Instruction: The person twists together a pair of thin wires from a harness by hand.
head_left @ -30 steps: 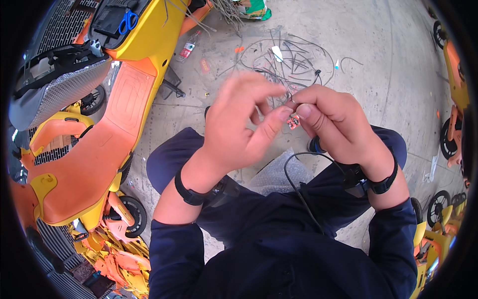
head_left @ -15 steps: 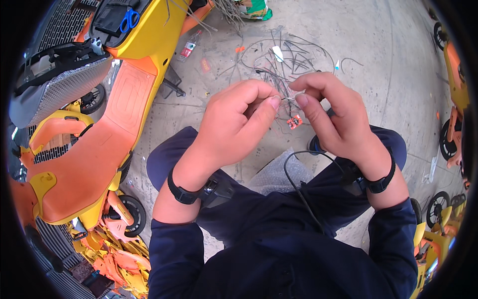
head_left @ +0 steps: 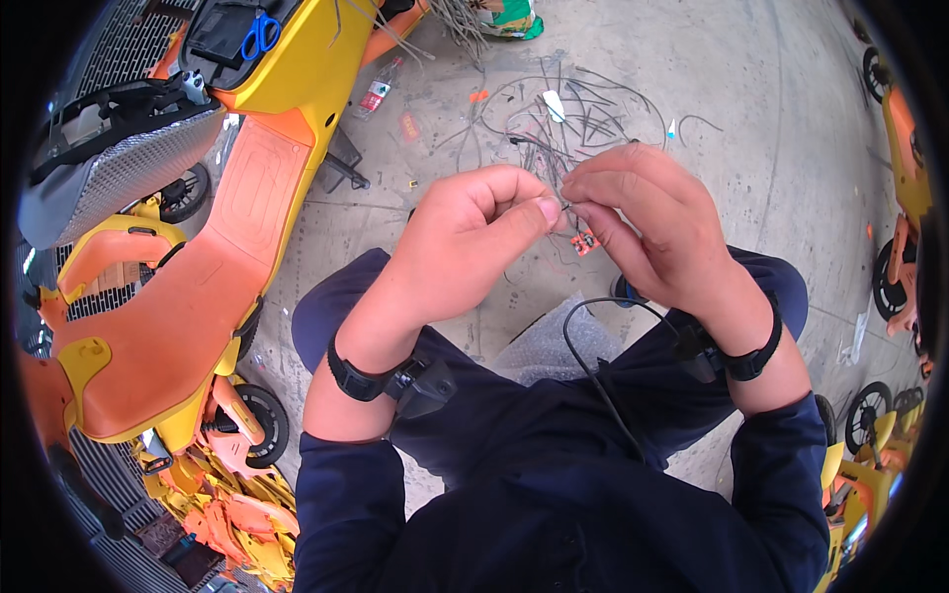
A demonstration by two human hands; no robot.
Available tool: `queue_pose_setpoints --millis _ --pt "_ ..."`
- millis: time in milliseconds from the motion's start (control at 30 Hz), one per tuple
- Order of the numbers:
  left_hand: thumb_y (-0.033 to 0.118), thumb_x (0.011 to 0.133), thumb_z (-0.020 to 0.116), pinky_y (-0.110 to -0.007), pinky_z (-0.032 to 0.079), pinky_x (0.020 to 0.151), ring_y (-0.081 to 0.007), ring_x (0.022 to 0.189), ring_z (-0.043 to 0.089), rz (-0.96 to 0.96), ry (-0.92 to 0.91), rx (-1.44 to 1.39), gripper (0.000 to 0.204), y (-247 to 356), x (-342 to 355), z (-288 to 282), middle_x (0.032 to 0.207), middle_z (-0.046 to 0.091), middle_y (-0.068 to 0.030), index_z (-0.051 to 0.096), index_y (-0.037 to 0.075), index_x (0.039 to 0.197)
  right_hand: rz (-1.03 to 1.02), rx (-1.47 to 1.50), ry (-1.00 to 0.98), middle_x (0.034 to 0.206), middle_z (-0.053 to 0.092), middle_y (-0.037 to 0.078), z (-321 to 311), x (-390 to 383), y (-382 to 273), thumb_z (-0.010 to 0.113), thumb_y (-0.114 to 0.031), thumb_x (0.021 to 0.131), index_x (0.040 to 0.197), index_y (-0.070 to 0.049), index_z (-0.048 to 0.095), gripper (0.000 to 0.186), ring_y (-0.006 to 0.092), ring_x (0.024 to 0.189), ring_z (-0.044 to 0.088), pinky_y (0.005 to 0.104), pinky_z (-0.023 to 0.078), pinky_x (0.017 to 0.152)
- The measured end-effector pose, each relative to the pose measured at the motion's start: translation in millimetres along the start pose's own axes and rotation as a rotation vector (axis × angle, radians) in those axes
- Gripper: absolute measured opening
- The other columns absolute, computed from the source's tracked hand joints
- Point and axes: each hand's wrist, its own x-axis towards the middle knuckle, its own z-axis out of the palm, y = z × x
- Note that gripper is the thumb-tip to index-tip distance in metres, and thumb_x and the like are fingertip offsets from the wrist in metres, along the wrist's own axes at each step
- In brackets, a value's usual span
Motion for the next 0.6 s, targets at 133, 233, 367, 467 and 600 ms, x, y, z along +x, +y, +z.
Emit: queue_pose_setpoints --millis 133,233,367,467,600 --pt "0.019 0.096 0.057 -0.019 0.028 0.048 0.0000 0.054 0.035 -0.072 -0.050 -0.048 0.021 2.7 -1.5 -3.7 0.064 0.045 0.0077 0.063 0.000 0.092 -0.005 -0.045 0.004 0.082 0.060 0.009 1.4 -1.1 0.1 0.066 0.001 0.075 0.093 -0.004 0.063 0.019 0.0277 0.077 0.060 0.0352 0.046 0.064" --pt "0.020 0.095 0.058 -0.019 0.029 0.047 -0.0005 0.054 0.037 -0.138 -0.085 -0.093 0.021 4.5 -2.1 -4.1 0.064 0.045 0.0069 0.063 0.000 0.092 0.044 -0.036 -0.028 0.082 0.060 0.009 -1.4 -1.2 -3.8 0.063 0.002 0.076 0.091 -0.004 0.062 0.017 0.0286 0.076 0.059 0.0350 0.045 0.064" --pt "0.016 0.094 0.061 -0.018 0.031 0.049 -0.0011 0.055 0.040 -0.206 -0.076 -0.028 0.015 16.0 -6.0 -4.7 0.066 0.048 0.0055 0.064 0.001 0.093 0.118 -0.017 -0.062 0.079 0.060 0.011 -5.6 0.2 -9.8 0.061 0.007 0.078 0.095 -0.001 0.062 0.019 0.0263 0.070 0.057 0.0305 0.045 0.061" --pt "0.013 0.093 0.062 -0.017 0.031 0.051 -0.0001 0.057 0.040 0.288 0.071 0.182 0.011 -6.6 1.9 -6.8 0.069 0.052 0.0057 0.064 0.002 0.094 0.201 0.043 -0.065 0.078 0.059 0.009 -3.4 -2.2 -10.5 0.058 0.003 0.084 0.095 0.000 0.061 0.012 0.0198 0.066 0.054 0.0297 0.044 0.061" --pt "0.014 0.093 0.062 -0.017 0.031 0.052 0.0007 0.059 0.040 0.168 0.139 0.027 0.011 3.0 -3.9 -8.0 0.071 0.054 0.0062 0.065 0.003 0.094 0.604 0.531 -0.120 0.064 0.052 0.000 -10.2 -2.1 -17.1 0.058 -0.006 0.090 0.093 0.000 0.063 0.008 0.0103 0.056 0.046 0.0266 0.037 0.053"
